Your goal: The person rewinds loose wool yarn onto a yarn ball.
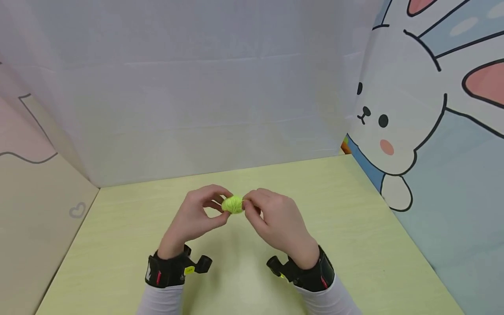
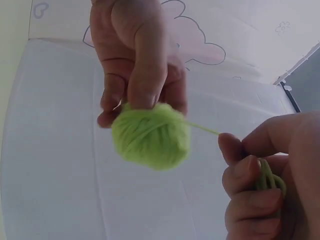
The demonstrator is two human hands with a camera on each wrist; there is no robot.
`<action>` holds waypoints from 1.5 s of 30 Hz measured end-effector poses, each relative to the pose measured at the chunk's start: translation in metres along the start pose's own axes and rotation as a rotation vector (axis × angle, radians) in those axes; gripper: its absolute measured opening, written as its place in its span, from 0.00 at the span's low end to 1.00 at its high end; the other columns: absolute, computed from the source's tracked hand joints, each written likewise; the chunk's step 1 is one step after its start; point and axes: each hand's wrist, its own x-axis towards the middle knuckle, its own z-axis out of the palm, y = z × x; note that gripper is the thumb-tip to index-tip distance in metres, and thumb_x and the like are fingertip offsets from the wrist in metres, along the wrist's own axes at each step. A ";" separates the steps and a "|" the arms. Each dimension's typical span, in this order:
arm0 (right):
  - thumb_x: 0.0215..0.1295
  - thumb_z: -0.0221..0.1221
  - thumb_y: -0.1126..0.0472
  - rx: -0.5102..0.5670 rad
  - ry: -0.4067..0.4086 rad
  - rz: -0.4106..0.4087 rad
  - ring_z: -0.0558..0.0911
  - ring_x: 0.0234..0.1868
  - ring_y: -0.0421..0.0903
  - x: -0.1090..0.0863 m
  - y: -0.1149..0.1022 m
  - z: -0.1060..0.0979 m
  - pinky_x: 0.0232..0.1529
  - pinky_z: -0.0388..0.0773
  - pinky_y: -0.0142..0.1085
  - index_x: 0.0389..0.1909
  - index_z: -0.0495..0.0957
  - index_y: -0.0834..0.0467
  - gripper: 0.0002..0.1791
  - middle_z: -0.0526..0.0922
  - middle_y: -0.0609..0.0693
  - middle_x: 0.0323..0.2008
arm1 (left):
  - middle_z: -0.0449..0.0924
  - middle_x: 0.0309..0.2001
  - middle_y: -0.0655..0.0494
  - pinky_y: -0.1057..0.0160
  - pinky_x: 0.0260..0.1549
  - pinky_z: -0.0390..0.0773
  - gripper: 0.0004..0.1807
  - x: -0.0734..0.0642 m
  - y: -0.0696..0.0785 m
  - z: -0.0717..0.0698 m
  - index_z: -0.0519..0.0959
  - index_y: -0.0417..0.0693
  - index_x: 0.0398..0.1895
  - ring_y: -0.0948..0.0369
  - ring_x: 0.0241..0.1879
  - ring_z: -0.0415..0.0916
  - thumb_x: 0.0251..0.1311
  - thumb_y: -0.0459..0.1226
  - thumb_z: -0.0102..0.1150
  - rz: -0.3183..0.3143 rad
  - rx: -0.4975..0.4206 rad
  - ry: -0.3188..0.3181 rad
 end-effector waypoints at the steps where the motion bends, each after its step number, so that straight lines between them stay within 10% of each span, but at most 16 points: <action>1: 0.69 0.57 0.62 -0.001 0.019 0.007 0.68 0.21 0.36 0.000 0.002 0.000 0.19 0.71 0.33 0.36 0.82 0.53 0.05 0.79 0.41 0.29 | 0.81 0.43 0.61 0.64 0.32 0.86 0.22 0.000 0.002 -0.001 0.80 0.53 0.47 0.65 0.35 0.80 0.49 0.27 0.70 0.018 -0.046 -0.039; 8: 0.74 0.55 0.59 0.042 -0.034 0.081 0.73 0.28 0.37 0.003 0.010 0.004 0.29 0.77 0.36 0.41 0.82 0.53 0.07 0.81 0.41 0.35 | 0.82 0.43 0.52 0.59 0.31 0.87 0.21 -0.003 0.011 -0.005 0.79 0.44 0.48 0.56 0.37 0.81 0.50 0.24 0.68 0.110 -0.409 -0.095; 16: 0.77 0.49 0.56 0.030 -0.304 0.149 0.71 0.27 0.36 0.005 0.002 0.017 0.29 0.75 0.35 0.38 0.79 0.46 0.10 0.76 0.36 0.30 | 0.79 0.46 0.48 0.64 0.36 0.86 0.20 -0.002 0.016 -0.006 0.72 0.35 0.52 0.55 0.39 0.82 0.56 0.23 0.62 0.029 -0.761 0.303; 21: 0.76 0.49 0.56 0.011 -0.416 0.087 0.71 0.25 0.34 0.003 -0.008 0.025 0.28 0.75 0.32 0.33 0.77 0.44 0.11 0.74 0.33 0.26 | 0.76 0.48 0.43 0.61 0.41 0.85 0.19 0.004 0.008 -0.003 0.71 0.35 0.53 0.50 0.41 0.81 0.59 0.23 0.62 -0.146 -0.678 0.570; 25: 0.75 0.49 0.57 -0.001 -0.423 0.024 0.69 0.22 0.34 0.001 -0.013 0.026 0.25 0.71 0.30 0.29 0.74 0.43 0.12 0.70 0.34 0.22 | 0.76 0.47 0.43 0.61 0.38 0.86 0.20 0.006 -0.007 -0.001 0.73 0.35 0.52 0.51 0.39 0.81 0.56 0.24 0.65 -0.200 -0.407 0.649; 29: 0.73 0.51 0.58 -0.008 -0.352 -0.018 0.67 0.21 0.33 0.000 -0.015 0.021 0.22 0.68 0.29 0.27 0.74 0.43 0.12 0.68 0.34 0.21 | 0.79 0.45 0.50 0.60 0.34 0.86 0.19 0.004 -0.022 -0.001 0.77 0.40 0.50 0.58 0.36 0.81 0.53 0.26 0.67 -0.195 -0.063 0.581; 33: 0.71 0.53 0.60 -0.003 -0.200 -0.022 0.68 0.22 0.32 0.000 -0.010 0.013 0.21 0.70 0.29 0.29 0.78 0.46 0.10 0.72 0.34 0.24 | 0.80 0.43 0.56 0.62 0.31 0.86 0.20 0.001 -0.028 -0.004 0.79 0.46 0.48 0.64 0.34 0.80 0.50 0.28 0.69 -0.170 0.091 0.357; 40: 0.69 0.55 0.62 -0.040 0.031 0.078 0.69 0.21 0.36 0.004 0.007 0.005 0.20 0.72 0.33 0.34 0.81 0.52 0.07 0.79 0.40 0.29 | 0.81 0.40 0.59 0.63 0.31 0.86 0.22 -0.003 -0.018 -0.007 0.80 0.51 0.44 0.65 0.33 0.80 0.45 0.25 0.69 -0.090 -0.095 -0.093; 45: 0.72 0.54 0.59 -0.035 -0.009 0.161 0.68 0.22 0.37 0.002 0.013 0.003 0.21 0.71 0.35 0.35 0.82 0.50 0.08 0.79 0.40 0.28 | 0.81 0.39 0.50 0.58 0.30 0.87 0.21 -0.006 0.011 -0.010 0.80 0.42 0.43 0.57 0.33 0.80 0.43 0.20 0.66 -0.033 -0.291 -0.152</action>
